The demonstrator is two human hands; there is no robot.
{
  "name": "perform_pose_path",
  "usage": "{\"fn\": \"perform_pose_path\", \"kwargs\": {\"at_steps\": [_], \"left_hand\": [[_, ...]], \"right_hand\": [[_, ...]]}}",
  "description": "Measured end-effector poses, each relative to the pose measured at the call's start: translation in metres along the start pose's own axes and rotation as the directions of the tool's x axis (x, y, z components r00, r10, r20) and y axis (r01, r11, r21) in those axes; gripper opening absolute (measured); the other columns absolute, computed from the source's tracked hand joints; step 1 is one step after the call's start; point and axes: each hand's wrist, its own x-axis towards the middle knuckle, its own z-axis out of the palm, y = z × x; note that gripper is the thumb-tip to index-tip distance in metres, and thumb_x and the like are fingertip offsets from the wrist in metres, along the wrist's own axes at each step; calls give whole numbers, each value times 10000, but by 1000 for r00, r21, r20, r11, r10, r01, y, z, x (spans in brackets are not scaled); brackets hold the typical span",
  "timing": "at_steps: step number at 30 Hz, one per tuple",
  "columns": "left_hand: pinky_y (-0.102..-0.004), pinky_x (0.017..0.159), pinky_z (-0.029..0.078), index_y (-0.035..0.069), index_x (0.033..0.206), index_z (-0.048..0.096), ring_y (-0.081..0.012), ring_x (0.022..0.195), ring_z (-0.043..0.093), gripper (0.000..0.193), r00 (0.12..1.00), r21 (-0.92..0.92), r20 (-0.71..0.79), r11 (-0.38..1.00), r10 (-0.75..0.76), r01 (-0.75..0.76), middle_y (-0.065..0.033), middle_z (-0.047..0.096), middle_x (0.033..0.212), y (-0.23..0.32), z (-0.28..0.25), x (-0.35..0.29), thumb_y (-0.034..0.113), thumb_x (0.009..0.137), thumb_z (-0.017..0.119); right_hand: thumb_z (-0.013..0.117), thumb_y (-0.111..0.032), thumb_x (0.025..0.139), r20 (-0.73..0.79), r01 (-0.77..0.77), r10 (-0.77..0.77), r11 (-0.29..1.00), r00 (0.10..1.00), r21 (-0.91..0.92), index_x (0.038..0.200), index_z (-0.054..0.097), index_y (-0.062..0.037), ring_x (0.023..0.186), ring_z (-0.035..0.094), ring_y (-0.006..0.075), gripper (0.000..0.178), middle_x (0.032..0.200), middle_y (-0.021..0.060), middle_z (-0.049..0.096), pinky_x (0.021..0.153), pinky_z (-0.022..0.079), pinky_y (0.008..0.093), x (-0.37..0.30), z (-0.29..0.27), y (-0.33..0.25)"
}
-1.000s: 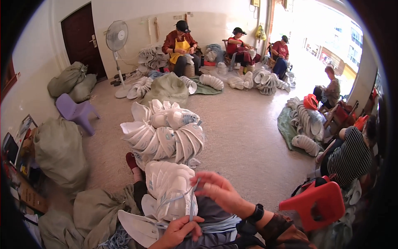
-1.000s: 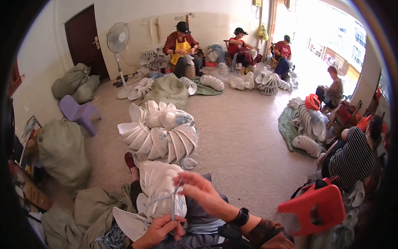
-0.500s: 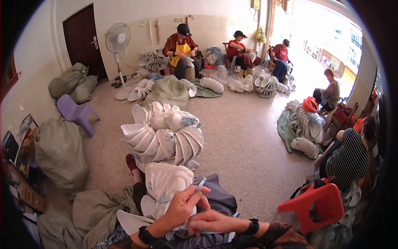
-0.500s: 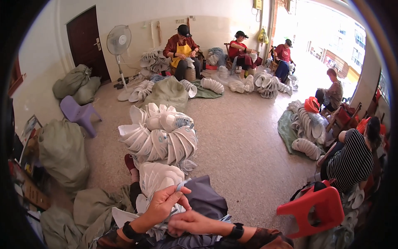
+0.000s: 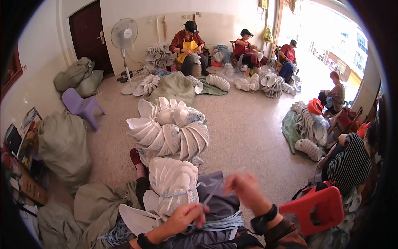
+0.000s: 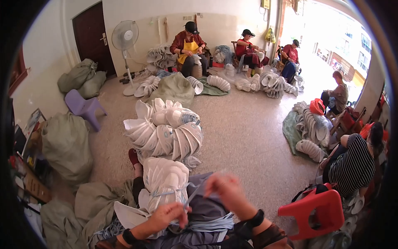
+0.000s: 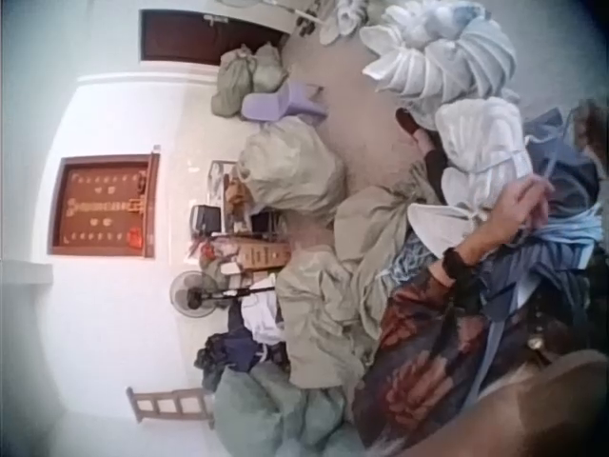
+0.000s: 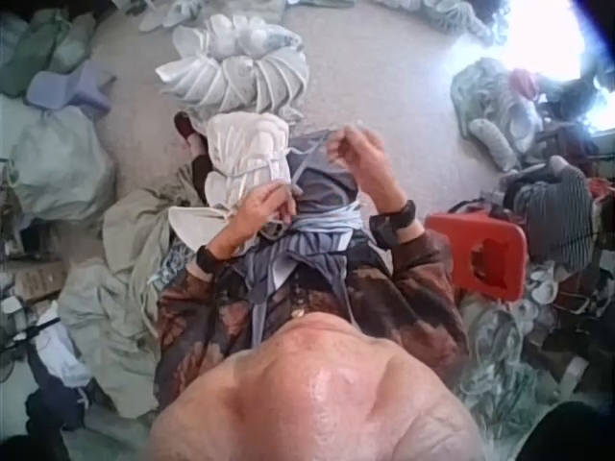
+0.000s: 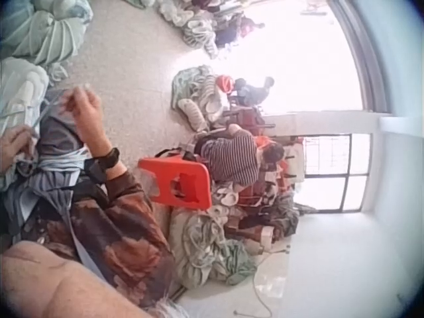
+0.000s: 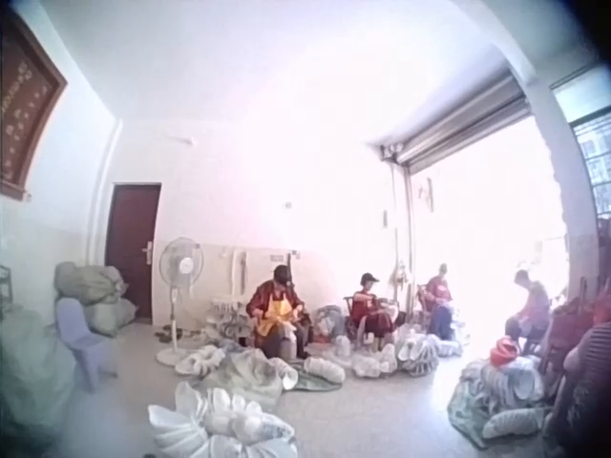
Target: Manually thread laces and assemble components of a white and blue athletic shoe.
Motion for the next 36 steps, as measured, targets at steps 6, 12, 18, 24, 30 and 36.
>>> {"fn": "perform_pose_path", "kwargs": {"at_steps": [6, 12, 18, 24, 30, 36], "left_hand": [[-212, 729, 469, -28, 1169, 654, -66, 751, 593, 243, 999, 8, -32, 999, -31, 32, -6, 623, 809, -59, -9, -35, 149, 1051, 537], [-196, 602, 414, -2, 1099, 658, -58, 664, 522, 171, 943, -157, -242, 950, 230, -272, -6, 580, 749, 58, 12, -39, 121, 1047, 549], [-242, 478, 379, 9, 1023, 624, -66, 543, 481, 96, 570, -143, -300, 555, 765, -820, -33, 584, 752, 164, 13, -56, 98, 1005, 591], [-192, 478, 339, 1, 998, 630, -41, 546, 487, 125, 834, 302, -421, 922, 356, -241, -15, 596, 711, 71, 13, 0, 95, 1021, 550], [-256, 521, 453, 5, 1056, 633, -103, 585, 524, 155, 947, 280, -298, 959, 118, -32, -41, 575, 720, 6, 8, 74, 140, 1023, 565], [-275, 594, 484, 12, 1103, 639, -139, 671, 576, 188, 974, 371, -226, 925, 4, 82, -64, 621, 807, -10, 8, 114, 171, 1017, 586]], "right_hand": [[532, -240, 1048, -541, 311, -250, 950, 803, 22, 961, 636, -5, 707, 659, 167, 271, 815, 89, 674, 676, 560, 310, -4, -84, -8], [566, -155, 1006, -136, -408, 391, 791, 910, -455, 1147, 645, 27, 684, 659, 119, 244, 788, 86, 697, 620, 532, 250, -23, -48, 22], [679, -159, 966, -82, -159, 138, 909, 987, -386, 1215, 628, 33, 732, 648, 95, 318, 975, 88, 721, 670, 525, 231, -23, -38, -16], [864, -657, 581, 411, 620, -518, 333, 750, -711, 1210, 600, 40, 1119, 597, 295, 975, 1152, 157, 649, 991, 458, 432, -63, -19, -146], [861, -570, 682, 316, 632, -633, 363, 706, -685, 1150, 618, 40, 1015, 648, 273, 806, 1098, 165, 664, 873, 531, 416, -115, -93, -148], [826, -539, 728, 179, 542, -608, 487, 773, -685, 1173, 606, 34, 1016, 645, 266, 759, 1117, 161, 655, 878, 527, 408, -139, -127, -137]]}}
